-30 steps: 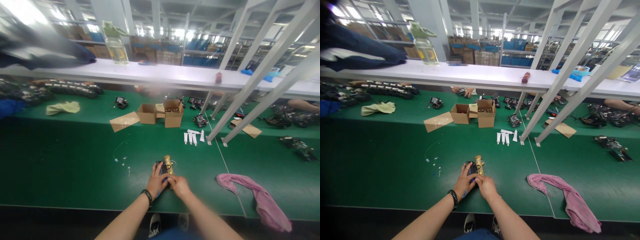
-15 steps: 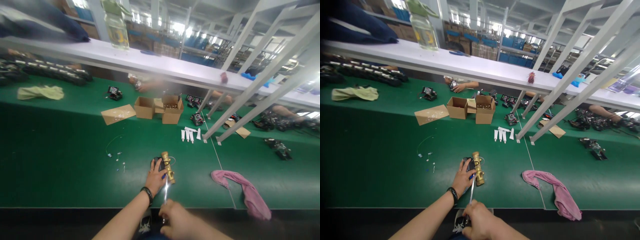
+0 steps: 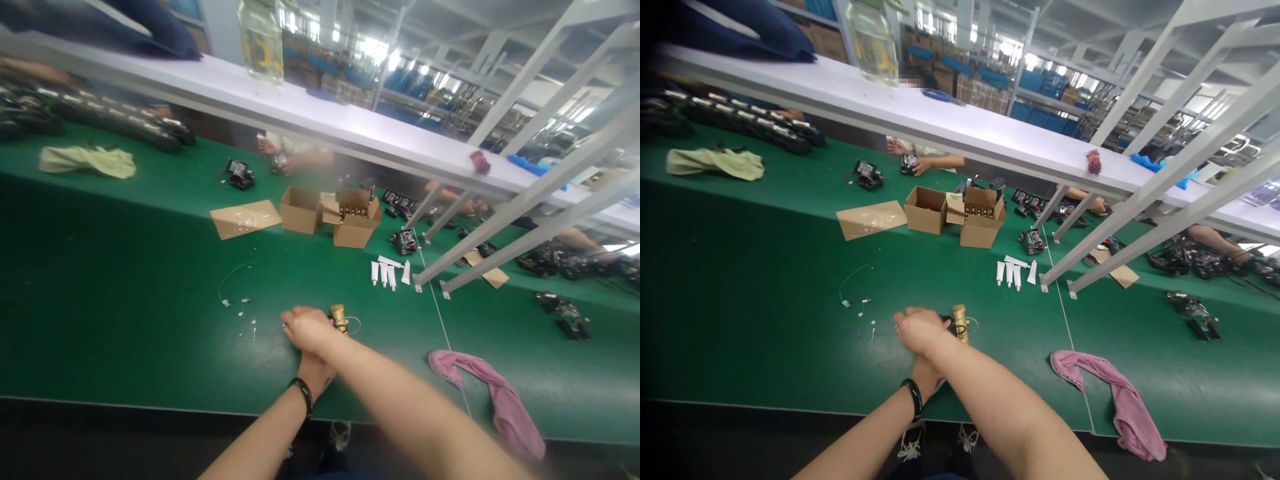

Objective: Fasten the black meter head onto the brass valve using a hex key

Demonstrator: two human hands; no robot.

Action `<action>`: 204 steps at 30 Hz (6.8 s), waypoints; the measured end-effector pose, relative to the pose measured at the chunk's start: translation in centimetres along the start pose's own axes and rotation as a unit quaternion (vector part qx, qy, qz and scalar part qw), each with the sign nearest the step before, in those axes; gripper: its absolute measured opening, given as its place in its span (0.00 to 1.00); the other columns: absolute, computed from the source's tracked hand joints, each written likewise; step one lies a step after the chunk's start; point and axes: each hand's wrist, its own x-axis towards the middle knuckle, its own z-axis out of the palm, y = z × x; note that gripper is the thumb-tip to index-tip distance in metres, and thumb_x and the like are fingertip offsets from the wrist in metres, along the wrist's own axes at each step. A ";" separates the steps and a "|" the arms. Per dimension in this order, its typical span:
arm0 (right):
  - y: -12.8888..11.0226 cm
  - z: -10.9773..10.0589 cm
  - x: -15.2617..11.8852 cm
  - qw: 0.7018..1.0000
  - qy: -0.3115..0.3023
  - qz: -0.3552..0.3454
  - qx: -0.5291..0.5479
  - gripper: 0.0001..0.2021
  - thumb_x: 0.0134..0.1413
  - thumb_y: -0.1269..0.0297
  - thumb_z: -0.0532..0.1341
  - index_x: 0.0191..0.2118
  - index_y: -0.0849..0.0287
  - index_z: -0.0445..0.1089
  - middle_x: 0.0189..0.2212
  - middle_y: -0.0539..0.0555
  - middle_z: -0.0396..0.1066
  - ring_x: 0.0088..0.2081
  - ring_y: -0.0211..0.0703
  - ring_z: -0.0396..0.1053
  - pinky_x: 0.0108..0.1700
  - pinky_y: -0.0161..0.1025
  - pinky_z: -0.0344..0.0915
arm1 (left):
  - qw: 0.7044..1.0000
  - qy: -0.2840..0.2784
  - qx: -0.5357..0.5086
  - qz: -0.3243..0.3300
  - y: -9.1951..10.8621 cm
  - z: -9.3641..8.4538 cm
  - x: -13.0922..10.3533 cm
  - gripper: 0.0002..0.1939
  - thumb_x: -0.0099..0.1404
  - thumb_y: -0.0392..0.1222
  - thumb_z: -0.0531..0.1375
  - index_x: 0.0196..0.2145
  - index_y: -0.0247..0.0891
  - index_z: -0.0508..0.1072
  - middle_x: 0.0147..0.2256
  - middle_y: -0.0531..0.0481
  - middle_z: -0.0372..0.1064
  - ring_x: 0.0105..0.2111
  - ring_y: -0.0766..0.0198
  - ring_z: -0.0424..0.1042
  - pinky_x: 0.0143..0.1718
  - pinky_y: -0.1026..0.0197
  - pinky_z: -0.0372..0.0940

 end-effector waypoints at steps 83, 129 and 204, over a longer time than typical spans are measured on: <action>7.8 7.5 -17.7 0.889 0.057 0.202 0.406 0.24 0.54 0.63 0.49 0.57 0.56 0.48 0.31 0.53 0.69 0.27 0.40 0.68 0.29 0.37 0.65 | 1.000 0.013 0.015 0.003 1.5 -0.9 -0.7 0.09 0.54 0.39 0.60 0.36 0.45 0.75 0.59 0.53 0.43 0.60 0.44 0.33 0.47 0.46 0.58; 9.9 1.9 -16.8 0.721 0.195 0.180 0.640 0.13 0.49 0.54 0.60 0.32 0.60 0.67 0.19 0.47 0.63 0.21 0.31 0.56 0.25 0.31 0.52 | 0.999 0.003 0.034 0.006 1.6 -1.5 -0.7 0.08 0.57 0.43 0.58 0.35 0.46 0.74 0.60 0.54 0.41 0.60 0.44 0.33 0.44 0.47 0.60; 2.4 9.1 -14.6 0.658 0.139 0.368 0.642 0.17 0.53 0.46 0.49 0.27 0.55 0.57 0.16 0.45 0.53 0.15 0.34 0.48 0.18 0.33 0.45 | 0.999 0.035 0.008 0.012 0.7 0.1 -0.5 0.08 0.56 0.40 0.60 0.36 0.45 0.75 0.59 0.53 0.43 0.60 0.43 0.34 0.49 0.44 0.57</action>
